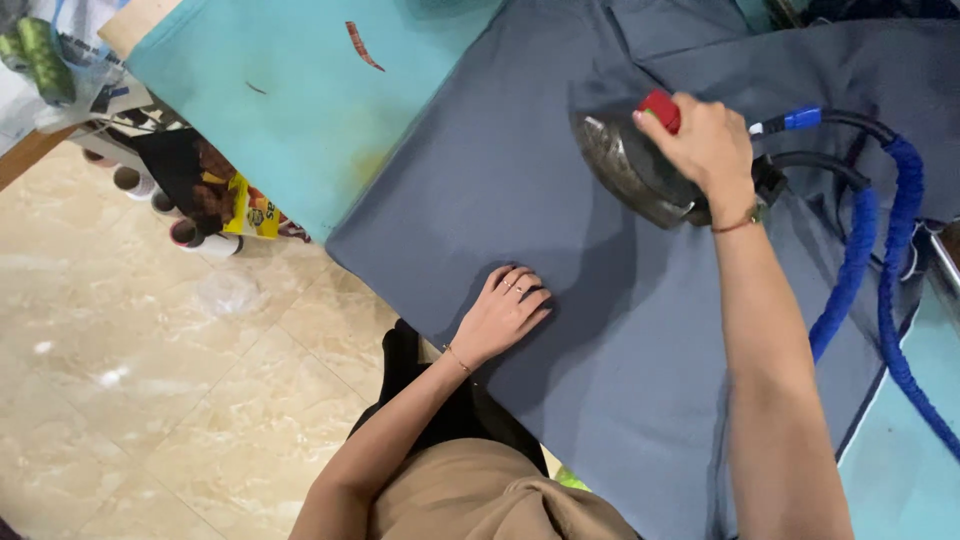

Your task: The person irons a grey garment on a light blue ironing board using a steam iron. They smooth the fabric with their left hand while moving the iron with their right hand. After ironing, the person folds the garment on the board.

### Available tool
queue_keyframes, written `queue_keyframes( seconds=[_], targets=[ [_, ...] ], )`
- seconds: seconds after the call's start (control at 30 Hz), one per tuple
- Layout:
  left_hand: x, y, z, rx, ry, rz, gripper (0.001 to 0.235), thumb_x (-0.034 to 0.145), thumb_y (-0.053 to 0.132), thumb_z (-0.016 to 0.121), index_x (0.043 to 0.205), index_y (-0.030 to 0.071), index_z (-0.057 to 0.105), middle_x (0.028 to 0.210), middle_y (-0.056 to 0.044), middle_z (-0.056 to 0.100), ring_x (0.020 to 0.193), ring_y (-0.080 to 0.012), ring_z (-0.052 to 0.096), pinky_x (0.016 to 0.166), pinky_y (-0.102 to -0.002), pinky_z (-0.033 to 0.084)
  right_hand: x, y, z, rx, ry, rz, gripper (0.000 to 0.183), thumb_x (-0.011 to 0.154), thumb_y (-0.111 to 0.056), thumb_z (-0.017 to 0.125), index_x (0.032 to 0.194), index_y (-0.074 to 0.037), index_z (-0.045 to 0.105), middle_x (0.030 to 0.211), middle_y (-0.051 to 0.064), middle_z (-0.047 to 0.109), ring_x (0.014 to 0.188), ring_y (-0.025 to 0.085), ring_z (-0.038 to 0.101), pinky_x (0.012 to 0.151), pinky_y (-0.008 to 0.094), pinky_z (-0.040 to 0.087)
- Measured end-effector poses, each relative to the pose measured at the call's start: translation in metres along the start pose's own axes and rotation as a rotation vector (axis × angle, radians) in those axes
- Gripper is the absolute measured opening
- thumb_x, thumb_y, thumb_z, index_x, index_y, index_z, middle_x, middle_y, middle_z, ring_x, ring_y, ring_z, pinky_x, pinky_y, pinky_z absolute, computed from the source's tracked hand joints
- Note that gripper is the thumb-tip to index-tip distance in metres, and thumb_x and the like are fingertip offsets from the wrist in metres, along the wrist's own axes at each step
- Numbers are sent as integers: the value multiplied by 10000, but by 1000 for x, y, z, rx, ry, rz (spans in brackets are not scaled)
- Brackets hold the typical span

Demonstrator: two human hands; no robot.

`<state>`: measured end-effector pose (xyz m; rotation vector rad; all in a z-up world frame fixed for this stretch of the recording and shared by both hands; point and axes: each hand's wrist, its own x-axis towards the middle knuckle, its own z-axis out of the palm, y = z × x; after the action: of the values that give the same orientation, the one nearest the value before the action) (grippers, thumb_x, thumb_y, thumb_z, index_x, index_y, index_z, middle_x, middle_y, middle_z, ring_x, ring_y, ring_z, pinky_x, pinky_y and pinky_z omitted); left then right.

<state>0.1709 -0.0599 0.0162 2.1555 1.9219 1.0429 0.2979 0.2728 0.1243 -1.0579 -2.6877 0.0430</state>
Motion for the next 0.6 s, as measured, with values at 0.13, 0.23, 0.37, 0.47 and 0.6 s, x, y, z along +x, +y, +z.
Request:
queue_keyframes(
  seconds=[0.13, 0.23, 0.37, 0.47, 0.6],
  targets=[
    [-1, -5, 2, -19, -20, 15, 273, 926, 258, 721, 1130, 88, 661, 1179, -84, 596, 1254, -274, 547, 1144, -481, 384, -39, -18, -9, -1, -57, -28, 602, 1010, -647, 636, 1043, -55, 739, 825, 259, 704, 806, 461, 702, 722, 541, 559],
    [-6, -15, -1, -114, -9, 13, 238, 947, 222, 717, 1148, 105, 664, 1215, -67, 601, 1296, -268, 547, 1148, -474, 394, -71, -38, -18, -9, -128, -110, 575, 962, -648, 645, 997, -82, 737, 769, 231, 697, 775, 444, 701, 720, 536, 563],
    [-6, -51, -29, -37, 55, -63, 299, 894, 230, 745, 1158, 115, 662, 1240, -86, 600, 1318, -295, 525, 1140, -573, 336, -98, -78, -25, -67, -187, -190, 560, 884, -652, 650, 934, -99, 721, 668, 188, 685, 698, 418, 685, 678, 497, 557],
    [-11, -86, -59, 120, 94, -207, 329, 876, 232, 748, 1171, 118, 659, 1280, -107, 591, 1342, -324, 502, 1155, -626, 294, -99, -114, -28, -31, -258, -189, 561, 897, -636, 639, 925, -79, 698, 639, 168, 688, 640, 395, 676, 738, 465, 553],
    [-19, -127, -91, 246, 204, -318, 339, 926, 241, 733, 1229, 110, 655, 1350, -110, 566, 1364, -345, 481, 1184, -673, 243, -78, -163, -24, -11, -178, -161, 567, 867, -624, 657, 914, -61, 694, 617, 167, 689, 620, 403, 674, 742, 457, 545]
  ],
)
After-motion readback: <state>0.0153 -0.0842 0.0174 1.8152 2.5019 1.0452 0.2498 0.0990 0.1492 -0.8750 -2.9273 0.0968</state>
